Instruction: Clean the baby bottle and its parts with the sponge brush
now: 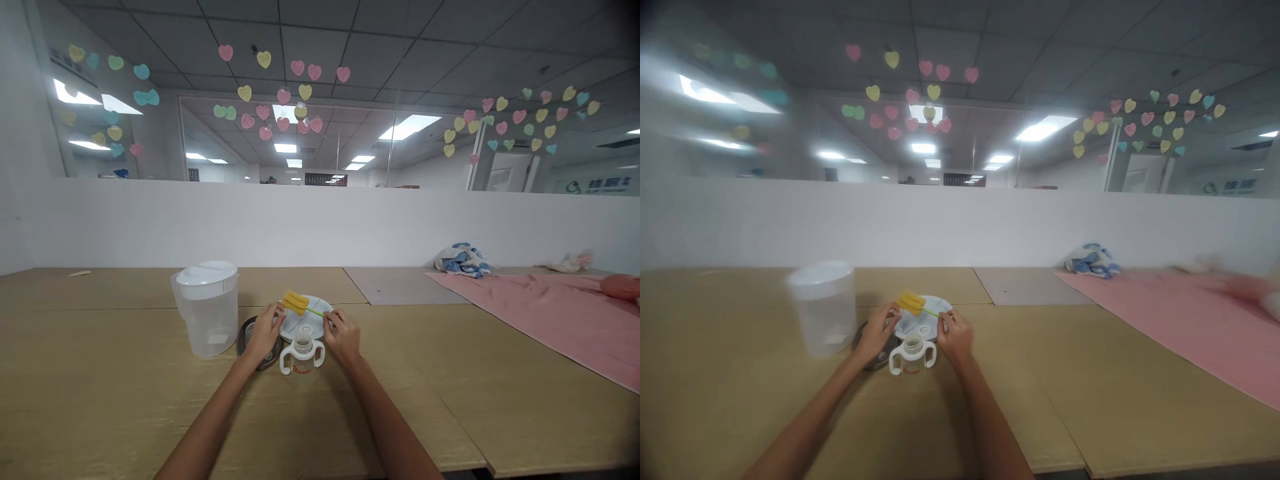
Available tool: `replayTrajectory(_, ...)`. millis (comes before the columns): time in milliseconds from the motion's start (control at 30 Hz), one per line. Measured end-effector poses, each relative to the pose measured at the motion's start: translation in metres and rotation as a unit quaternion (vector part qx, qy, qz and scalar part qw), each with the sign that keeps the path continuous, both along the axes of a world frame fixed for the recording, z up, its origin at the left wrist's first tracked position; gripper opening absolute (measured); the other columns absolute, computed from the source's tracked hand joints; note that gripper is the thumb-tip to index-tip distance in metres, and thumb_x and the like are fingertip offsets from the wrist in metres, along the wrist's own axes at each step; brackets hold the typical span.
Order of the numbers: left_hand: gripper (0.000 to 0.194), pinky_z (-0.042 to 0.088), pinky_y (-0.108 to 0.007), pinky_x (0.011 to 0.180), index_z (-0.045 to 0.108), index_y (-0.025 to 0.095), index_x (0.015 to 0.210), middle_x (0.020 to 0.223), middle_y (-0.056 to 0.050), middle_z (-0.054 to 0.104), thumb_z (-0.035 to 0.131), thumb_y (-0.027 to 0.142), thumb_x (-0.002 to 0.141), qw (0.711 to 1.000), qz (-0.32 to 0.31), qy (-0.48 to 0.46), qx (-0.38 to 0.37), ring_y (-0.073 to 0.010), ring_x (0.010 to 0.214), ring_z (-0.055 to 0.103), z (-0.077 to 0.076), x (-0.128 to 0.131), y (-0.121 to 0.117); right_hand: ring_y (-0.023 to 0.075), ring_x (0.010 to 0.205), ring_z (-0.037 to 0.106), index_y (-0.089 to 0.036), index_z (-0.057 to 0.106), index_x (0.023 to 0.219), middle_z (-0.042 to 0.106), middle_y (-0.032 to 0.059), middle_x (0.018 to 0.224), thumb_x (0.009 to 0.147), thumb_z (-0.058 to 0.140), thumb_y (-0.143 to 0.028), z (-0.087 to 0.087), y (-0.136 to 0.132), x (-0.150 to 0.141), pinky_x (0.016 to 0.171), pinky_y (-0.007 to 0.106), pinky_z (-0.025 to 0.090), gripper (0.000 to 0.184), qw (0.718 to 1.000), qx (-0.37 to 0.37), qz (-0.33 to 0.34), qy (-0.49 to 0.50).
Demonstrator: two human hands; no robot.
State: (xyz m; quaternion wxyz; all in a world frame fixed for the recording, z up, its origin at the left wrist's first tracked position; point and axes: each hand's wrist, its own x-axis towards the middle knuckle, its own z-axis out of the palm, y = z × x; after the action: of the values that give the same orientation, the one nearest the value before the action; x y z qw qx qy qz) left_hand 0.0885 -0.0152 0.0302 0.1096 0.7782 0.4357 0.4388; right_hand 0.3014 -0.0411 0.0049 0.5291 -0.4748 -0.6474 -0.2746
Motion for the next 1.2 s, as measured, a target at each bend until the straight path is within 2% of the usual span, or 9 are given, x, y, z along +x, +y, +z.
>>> replayTrajectory(167,0.02,0.048,-0.031,0.082,0.054,0.02,0.088,0.097,-0.005,0.062,0.046,0.038,0.083,0.99,-0.038,-0.133,0.036,-0.0172,0.089,0.06,-0.021,-0.006,0.0,0.0097,0.057,0.055,-0.019,0.067,0.072,0.064,0.0018,0.068,0.078,0.05,-0.017,-0.001,-0.001,0.003,0.056,0.019,0.037,0.019,1.0,0.017,0.008,-0.021)
replayTrajectory(267,0.022,0.048,-0.032,0.086,0.055,0.02,0.088,0.107,-0.007,0.06,0.048,0.04,0.082,0.979,-0.017,-0.193,0.057,-0.018,0.097,0.059,-0.024,-0.005,0.0,0.0092,0.053,0.052,-0.019,0.067,0.069,0.064,0.0017,0.066,0.076,0.05,-0.016,-0.002,-0.001,0.005,0.054,0.02,0.036,0.019,0.999,0.023,-0.007,-0.037)
replayTrajectory(400,0.023,0.049,-0.032,0.084,0.055,0.019,0.087,0.101,-0.006,0.062,0.049,0.041,0.082,0.976,-0.003,-0.208,0.065,-0.0174,0.094,0.061,-0.022,-0.005,-0.002,0.0093,0.054,0.054,-0.019,0.067,0.069,0.063,0.0018,0.064,0.077,0.05,-0.018,0.001,-0.004,0.002,0.053,0.02,0.038,0.018,0.998,0.021,0.049,-0.032)
replayTrajectory(600,0.039,0.05,-0.033,0.073,0.048,0.018,0.103,0.097,-0.007,0.062,0.058,0.042,0.074,0.941,0.183,-0.279,0.057,-0.0166,0.075,0.061,-0.02,-0.022,0.004,0.0083,0.052,0.054,-0.017,0.067,0.074,0.064,0.0032,0.069,0.08,0.051,-0.02,0.007,-0.008,0.0,0.049,0.019,0.039,0.017,0.992,0.041,0.089,0.079)
replayTrajectory(700,0.031,0.049,-0.035,0.071,0.052,0.018,0.093,0.089,-0.005,0.063,0.06,0.033,0.068,0.953,0.22,-0.203,0.044,-0.0186,0.072,0.059,-0.021,-0.031,0.008,0.0076,0.049,0.052,-0.017,0.067,0.075,0.065,0.0028,0.07,0.079,0.052,-0.018,0.006,-0.007,0.002,0.048,0.019,0.038,0.015,0.993,0.045,0.074,0.083)
replayTrajectory(767,0.015,0.047,-0.036,0.076,0.057,0.019,0.08,0.085,-0.005,0.064,0.054,0.022,0.066,0.97,0.198,-0.135,0.048,-0.0205,0.079,0.059,-0.023,-0.034,0.01,0.0073,0.048,0.051,-0.017,0.066,0.074,0.065,0.0025,0.07,0.079,0.052,-0.018,0.005,-0.006,0.003,0.048,0.019,0.038,0.015,0.993,0.045,0.064,0.084)
replayTrajectory(867,0.02,0.043,-0.037,0.084,0.059,0.019,0.069,0.087,-0.004,0.065,0.046,0.009,0.058,0.982,0.155,-0.09,0.058,-0.0212,0.088,0.058,-0.025,-0.034,0.009,0.0073,0.048,0.05,-0.017,0.066,0.073,0.064,0.002,0.069,0.079,0.051,-0.017,0.004,-0.005,0.003,0.048,0.019,0.036,0.017,0.994,0.041,0.048,0.087)
replayTrajectory(1067,0.015,0.043,-0.032,0.075,0.055,0.02,0.064,0.072,-0.002,0.062,0.044,0.011,0.059,0.987,0.136,-0.048,0.076,-0.0201,0.078,0.056,-0.023,-0.036,0.002,0.0083,0.052,0.051,-0.018,0.066,0.074,0.063,0.0017,0.068,0.079,0.05,-0.017,0.003,-0.005,0.004,0.05,0.019,0.037,0.016,0.996,0.035,0.035,0.076)
replayTrajectory(1200,0.014,0.042,-0.028,0.07,0.055,0.02,0.063,0.07,-0.003,0.062,0.043,0.013,0.065,0.988,0.141,0.052,0.047,-0.0189,0.075,0.057,-0.024,-0.037,0.0,0.0083,0.053,0.052,-0.017,0.066,0.076,0.063,0.0017,0.069,0.079,0.051,-0.017,0.002,-0.004,0.005,0.052,0.019,0.037,0.016,0.997,0.039,0.032,0.064)
